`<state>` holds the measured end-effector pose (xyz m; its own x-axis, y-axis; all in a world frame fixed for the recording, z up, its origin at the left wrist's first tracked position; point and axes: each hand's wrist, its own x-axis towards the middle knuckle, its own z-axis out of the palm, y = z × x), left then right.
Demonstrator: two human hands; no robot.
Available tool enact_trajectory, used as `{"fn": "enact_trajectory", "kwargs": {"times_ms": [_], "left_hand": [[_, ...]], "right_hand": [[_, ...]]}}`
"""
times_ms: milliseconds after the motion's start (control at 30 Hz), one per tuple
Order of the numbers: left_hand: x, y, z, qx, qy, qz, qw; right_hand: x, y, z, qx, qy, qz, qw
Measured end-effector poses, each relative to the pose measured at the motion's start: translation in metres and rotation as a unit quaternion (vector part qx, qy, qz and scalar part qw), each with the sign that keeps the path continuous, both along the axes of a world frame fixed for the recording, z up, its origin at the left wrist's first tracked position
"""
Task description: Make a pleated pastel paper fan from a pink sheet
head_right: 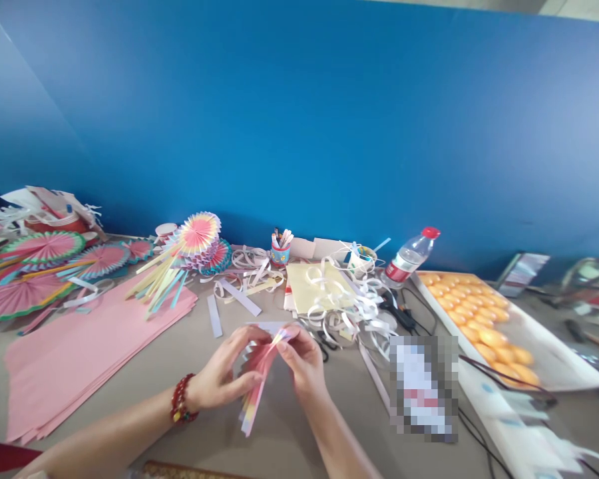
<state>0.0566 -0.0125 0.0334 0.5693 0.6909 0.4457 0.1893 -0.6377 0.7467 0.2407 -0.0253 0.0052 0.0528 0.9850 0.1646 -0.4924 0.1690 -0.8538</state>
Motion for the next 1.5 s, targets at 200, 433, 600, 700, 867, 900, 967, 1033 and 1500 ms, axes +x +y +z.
{"fn": "enact_trajectory", "kwargs": {"times_ms": [200, 433, 600, 700, 867, 900, 967, 1033, 1500], "left_hand": [[-0.004, 0.011, 0.003, -0.060, 0.041, -0.034, 0.997], [-0.008, 0.016, 0.011, -0.095, 0.065, -0.089, 0.989], [-0.012, 0.022, 0.016, -0.173, 0.078, -0.136, 0.972], [-0.014, 0.024, 0.014, -0.214, 0.064, -0.167, 0.960], [-0.013, 0.024, 0.006, -0.315, 0.006, -0.210, 0.926], [-0.013, 0.024, 0.006, -0.335, -0.006, -0.223, 0.915], [-0.014, 0.024, 0.007, -0.355, -0.015, -0.232, 0.905], [-0.015, 0.026, 0.009, -0.345, -0.004, -0.223, 0.912], [-0.016, 0.025, 0.019, -0.202, 0.147, -0.164, 0.954]], "right_hand": [[0.001, 0.001, 0.004, -0.071, 0.074, 0.053, 0.993], [-0.001, 0.005, 0.001, -0.091, 0.120, 0.088, 0.985], [-0.002, 0.005, -0.001, -0.096, 0.111, 0.136, 0.980], [-0.002, 0.005, 0.000, -0.098, 0.099, 0.155, 0.978], [0.001, 0.007, -0.002, -0.104, 0.087, 0.161, 0.978], [0.001, 0.007, -0.002, -0.106, 0.088, 0.163, 0.977], [0.002, 0.007, -0.003, -0.111, 0.096, 0.172, 0.974], [0.001, 0.007, -0.003, -0.118, 0.108, 0.182, 0.970], [0.000, 0.005, 0.004, -0.149, 0.092, 0.209, 0.962]]}}
